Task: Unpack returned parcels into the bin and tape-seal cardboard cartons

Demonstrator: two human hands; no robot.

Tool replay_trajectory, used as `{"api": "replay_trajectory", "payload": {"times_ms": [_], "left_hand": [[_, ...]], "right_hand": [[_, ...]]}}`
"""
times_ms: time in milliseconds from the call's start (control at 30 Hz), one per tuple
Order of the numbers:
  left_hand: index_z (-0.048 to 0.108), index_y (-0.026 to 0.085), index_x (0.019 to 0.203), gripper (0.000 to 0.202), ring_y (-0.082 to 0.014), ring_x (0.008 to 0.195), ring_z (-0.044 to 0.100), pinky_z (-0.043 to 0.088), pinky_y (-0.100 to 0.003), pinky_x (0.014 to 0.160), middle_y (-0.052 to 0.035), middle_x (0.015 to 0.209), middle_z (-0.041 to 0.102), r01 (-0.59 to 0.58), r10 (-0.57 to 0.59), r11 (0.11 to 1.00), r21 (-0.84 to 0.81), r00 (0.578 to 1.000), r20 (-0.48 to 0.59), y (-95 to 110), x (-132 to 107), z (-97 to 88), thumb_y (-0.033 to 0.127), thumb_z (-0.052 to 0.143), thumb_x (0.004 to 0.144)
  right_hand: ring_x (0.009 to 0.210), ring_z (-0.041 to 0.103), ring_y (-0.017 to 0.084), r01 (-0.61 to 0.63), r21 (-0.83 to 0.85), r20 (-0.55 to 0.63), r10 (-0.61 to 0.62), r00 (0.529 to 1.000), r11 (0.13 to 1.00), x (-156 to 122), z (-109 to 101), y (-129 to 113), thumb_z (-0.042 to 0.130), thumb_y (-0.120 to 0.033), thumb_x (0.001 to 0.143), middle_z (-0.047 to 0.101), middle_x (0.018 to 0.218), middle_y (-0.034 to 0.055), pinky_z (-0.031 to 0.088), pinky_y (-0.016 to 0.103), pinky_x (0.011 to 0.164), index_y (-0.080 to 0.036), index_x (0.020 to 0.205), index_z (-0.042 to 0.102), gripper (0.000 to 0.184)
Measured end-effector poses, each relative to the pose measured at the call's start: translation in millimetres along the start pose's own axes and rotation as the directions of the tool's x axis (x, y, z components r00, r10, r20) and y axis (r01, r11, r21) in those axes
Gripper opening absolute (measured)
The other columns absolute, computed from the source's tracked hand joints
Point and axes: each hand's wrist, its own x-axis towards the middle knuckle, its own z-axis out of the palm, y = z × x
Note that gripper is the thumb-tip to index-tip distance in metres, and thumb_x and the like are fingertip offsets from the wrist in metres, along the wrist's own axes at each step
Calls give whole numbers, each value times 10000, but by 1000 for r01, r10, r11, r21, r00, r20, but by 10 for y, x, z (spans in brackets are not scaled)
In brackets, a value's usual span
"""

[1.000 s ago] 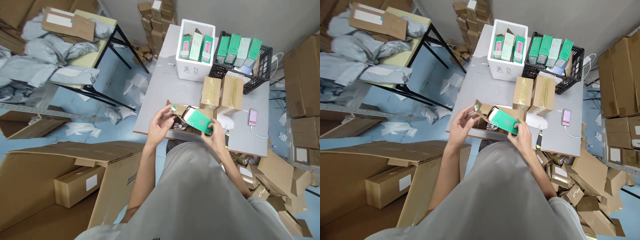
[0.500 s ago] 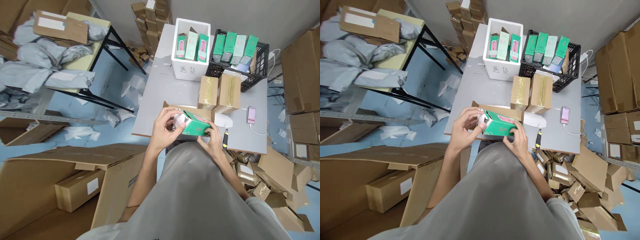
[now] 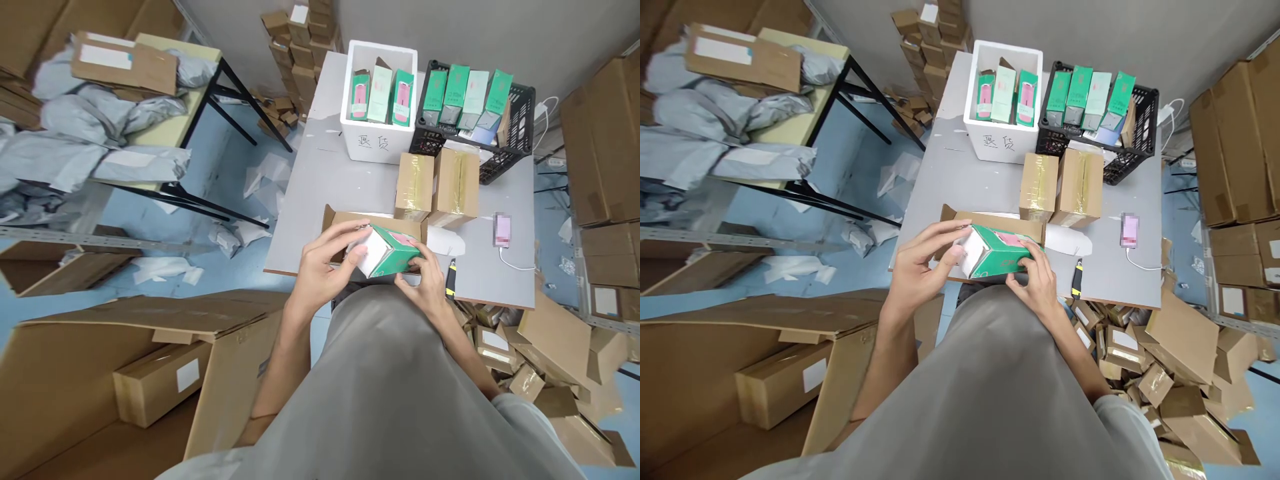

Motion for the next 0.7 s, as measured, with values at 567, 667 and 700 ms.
{"api": "replay_trajectory", "payload": {"times_ms": [567, 667, 700], "left_hand": [[823, 293, 1356, 837, -405, 1380, 763, 694, -525, 1042, -170, 1426, 810, 575, -293, 503, -646, 816, 498, -765, 62, 412, 974, 689, 888], [825, 271, 1314, 827, -437, 1350, 776, 699, -583, 1011, -183, 1299, 847, 682, -244, 314, -660, 730, 639, -828, -105, 551, 972, 652, 912], [819, 266, 1312, 789, -442, 1331, 784, 702, -595, 995, -184, 1269, 853, 697, -253, 269, -665, 717, 649, -842, -150, 592, 936, 684, 919]], "right_hand": [[1020, 807, 260, -555, 699, 304, 514, 802, 452, 416, 282, -12, 809, -690, 900, 792, 1157, 65, 681, 340, 713, -321, 1241, 481, 600], [985, 826, 281, -602, 746, 375, 567, 734, 286, 590, 335, 51, 808, -672, 873, 827, 1104, 50, 719, 413, 787, -314, 1237, 513, 590], [981, 831, 285, -610, 752, 387, 583, 715, 250, 631, 348, 72, 817, -655, 859, 834, 1102, 46, 726, 426, 798, -312, 1230, 528, 582]]}}
